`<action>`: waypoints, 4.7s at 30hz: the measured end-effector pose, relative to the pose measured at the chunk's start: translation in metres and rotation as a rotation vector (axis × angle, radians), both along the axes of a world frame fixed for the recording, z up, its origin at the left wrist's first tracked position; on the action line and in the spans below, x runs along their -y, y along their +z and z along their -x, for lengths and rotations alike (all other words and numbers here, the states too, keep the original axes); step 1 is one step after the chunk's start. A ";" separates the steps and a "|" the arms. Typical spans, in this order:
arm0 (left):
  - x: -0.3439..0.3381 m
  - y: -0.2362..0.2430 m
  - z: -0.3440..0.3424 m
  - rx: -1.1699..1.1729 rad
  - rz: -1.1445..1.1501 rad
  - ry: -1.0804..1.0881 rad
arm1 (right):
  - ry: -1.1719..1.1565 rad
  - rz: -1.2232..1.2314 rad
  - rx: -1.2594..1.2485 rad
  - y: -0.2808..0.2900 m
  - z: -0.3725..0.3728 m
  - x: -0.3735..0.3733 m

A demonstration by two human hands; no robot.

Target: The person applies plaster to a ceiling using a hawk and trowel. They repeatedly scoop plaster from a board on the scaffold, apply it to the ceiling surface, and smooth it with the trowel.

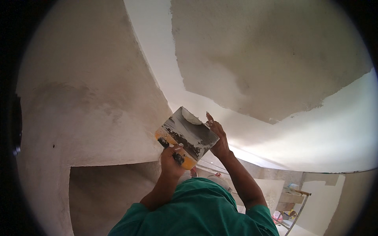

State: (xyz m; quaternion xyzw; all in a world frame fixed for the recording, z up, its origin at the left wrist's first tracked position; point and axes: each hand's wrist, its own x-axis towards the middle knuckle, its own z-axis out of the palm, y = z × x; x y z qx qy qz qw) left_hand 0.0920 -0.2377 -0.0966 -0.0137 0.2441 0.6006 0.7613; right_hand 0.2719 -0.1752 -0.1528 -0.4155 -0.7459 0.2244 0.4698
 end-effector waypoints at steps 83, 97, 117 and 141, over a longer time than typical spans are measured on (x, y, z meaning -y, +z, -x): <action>-0.335 0.203 0.133 -2.512 -1.188 1.115 | -0.745 0.696 0.113 -0.044 -0.099 0.145; -0.120 0.049 0.064 -0.329 -0.372 0.373 | -0.271 0.721 0.014 0.092 0.011 0.032; -0.092 0.007 0.066 -1.847 -1.281 -0.027 | -0.124 0.739 0.164 0.125 -0.020 0.021; -0.355 0.558 0.145 -2.329 -1.450 1.508 | -0.659 0.893 -0.258 0.035 -0.043 0.120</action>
